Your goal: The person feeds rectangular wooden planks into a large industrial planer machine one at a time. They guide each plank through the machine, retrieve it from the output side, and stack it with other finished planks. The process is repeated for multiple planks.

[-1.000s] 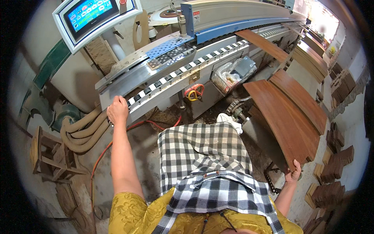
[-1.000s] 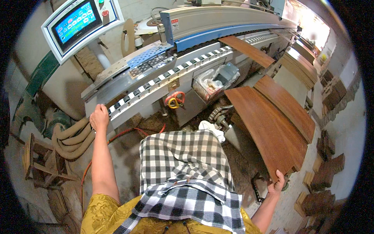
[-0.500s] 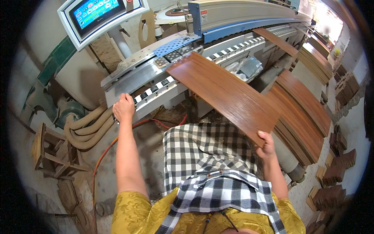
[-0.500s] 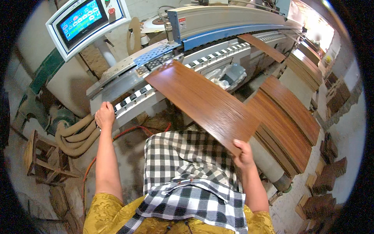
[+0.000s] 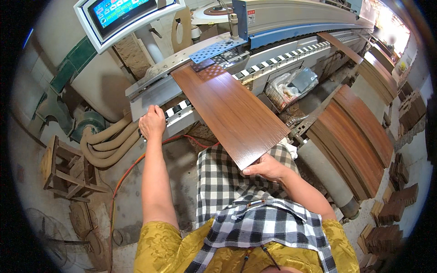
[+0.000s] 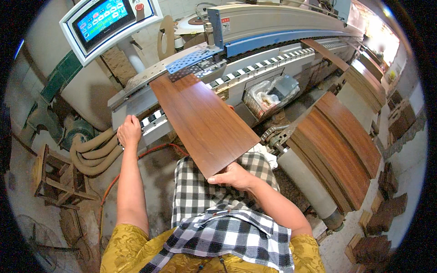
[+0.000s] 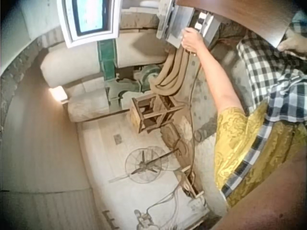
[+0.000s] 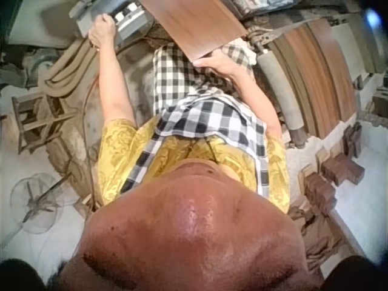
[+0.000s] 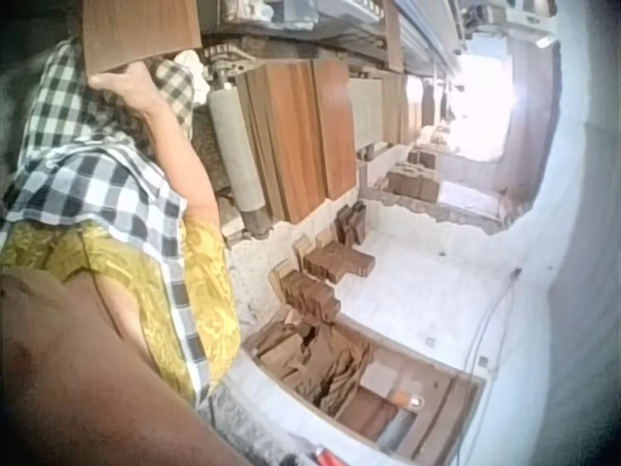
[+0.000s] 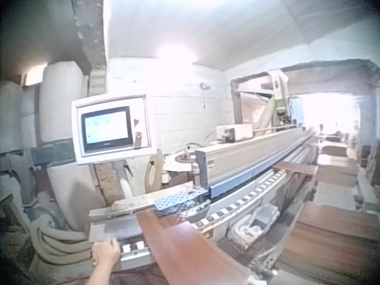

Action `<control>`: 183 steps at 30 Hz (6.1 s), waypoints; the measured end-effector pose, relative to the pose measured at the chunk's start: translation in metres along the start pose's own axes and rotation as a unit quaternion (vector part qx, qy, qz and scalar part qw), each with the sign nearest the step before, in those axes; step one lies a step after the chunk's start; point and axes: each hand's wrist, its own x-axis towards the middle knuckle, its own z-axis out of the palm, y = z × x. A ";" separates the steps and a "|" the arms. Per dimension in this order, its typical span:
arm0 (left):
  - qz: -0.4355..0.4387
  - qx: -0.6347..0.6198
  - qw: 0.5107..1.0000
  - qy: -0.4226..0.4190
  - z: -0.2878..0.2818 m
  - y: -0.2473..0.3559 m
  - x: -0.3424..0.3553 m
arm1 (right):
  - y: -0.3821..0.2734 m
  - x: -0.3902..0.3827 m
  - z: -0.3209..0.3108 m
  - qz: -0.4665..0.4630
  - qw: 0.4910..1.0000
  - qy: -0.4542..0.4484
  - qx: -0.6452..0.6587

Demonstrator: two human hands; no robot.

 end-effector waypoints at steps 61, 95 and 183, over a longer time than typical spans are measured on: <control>0.027 0.007 0.998 0.049 0.006 -0.001 -0.001 | 0.070 -0.356 -0.188 -0.190 0.409 0.891 -0.054; 0.018 0.007 0.999 0.045 0.007 -0.003 0.000 | 0.113 -0.297 -0.142 -0.290 0.744 0.551 0.242; 0.022 0.002 1.000 0.018 0.010 -0.005 0.001 | 0.106 -0.365 -0.198 -0.210 0.395 0.891 -0.075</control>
